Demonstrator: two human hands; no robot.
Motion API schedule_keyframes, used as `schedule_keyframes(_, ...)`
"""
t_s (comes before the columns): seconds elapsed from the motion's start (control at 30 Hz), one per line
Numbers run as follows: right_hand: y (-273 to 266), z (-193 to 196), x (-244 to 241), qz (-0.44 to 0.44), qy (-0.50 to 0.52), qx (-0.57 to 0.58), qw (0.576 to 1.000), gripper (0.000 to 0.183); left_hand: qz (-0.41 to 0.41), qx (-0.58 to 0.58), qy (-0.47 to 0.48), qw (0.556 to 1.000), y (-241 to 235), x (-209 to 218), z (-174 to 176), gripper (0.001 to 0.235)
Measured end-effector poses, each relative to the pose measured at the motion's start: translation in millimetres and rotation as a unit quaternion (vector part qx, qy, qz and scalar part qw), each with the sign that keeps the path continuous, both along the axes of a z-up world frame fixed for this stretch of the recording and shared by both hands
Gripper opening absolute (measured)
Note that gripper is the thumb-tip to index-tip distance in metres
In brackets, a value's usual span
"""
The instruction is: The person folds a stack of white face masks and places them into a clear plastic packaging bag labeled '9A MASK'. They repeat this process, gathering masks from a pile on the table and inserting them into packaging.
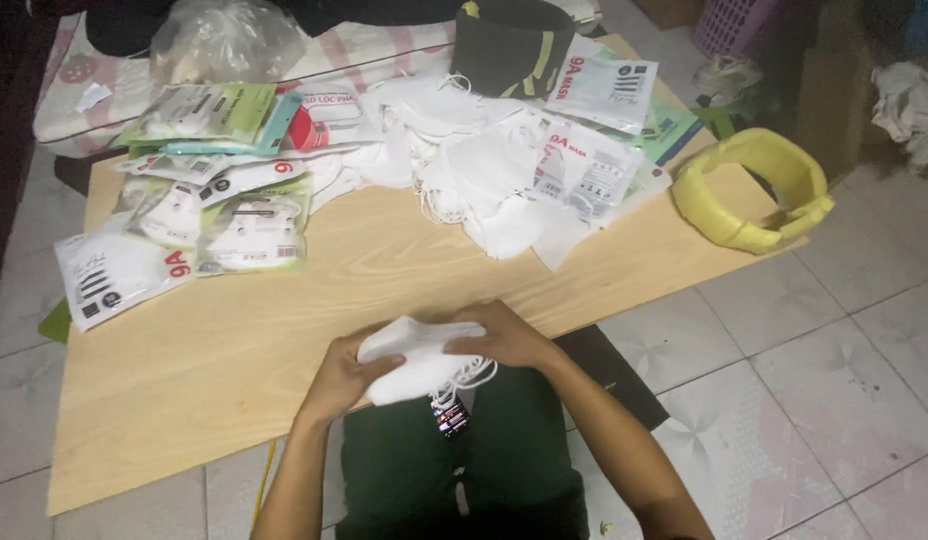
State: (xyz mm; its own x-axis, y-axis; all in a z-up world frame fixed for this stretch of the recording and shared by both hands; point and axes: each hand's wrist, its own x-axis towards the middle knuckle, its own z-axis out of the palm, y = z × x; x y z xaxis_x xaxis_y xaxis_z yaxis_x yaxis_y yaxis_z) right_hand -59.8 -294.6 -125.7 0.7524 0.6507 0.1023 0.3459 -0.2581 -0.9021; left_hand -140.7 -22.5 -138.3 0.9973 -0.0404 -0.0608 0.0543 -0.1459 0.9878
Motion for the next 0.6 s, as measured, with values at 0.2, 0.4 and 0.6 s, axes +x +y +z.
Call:
schedule_keyframes(0.2, -13.6, 10.6, -8.6, -0.053, 0.106, 0.055, 0.991, 0.032, 0.045, -0.107, 0.085, 0.990, -33.8, -3.5, -1.8, 0.043)
schedule_keyframes(0.4, -64.1, 11.5, 56.7, -0.088, -0.027, -0.043, 0.995, 0.032, 0.134, -0.178, 0.114, 0.968, -23.4, 8.5, -22.6, 0.037)
schedule_keyframes(0.6, -133.3, 52.2, 219.1, -0.399, -0.040, -0.171, 0.900, 0.025, 0.266, -0.204, 0.106, 0.936, 12.4, 11.5, -55.2, 0.034)
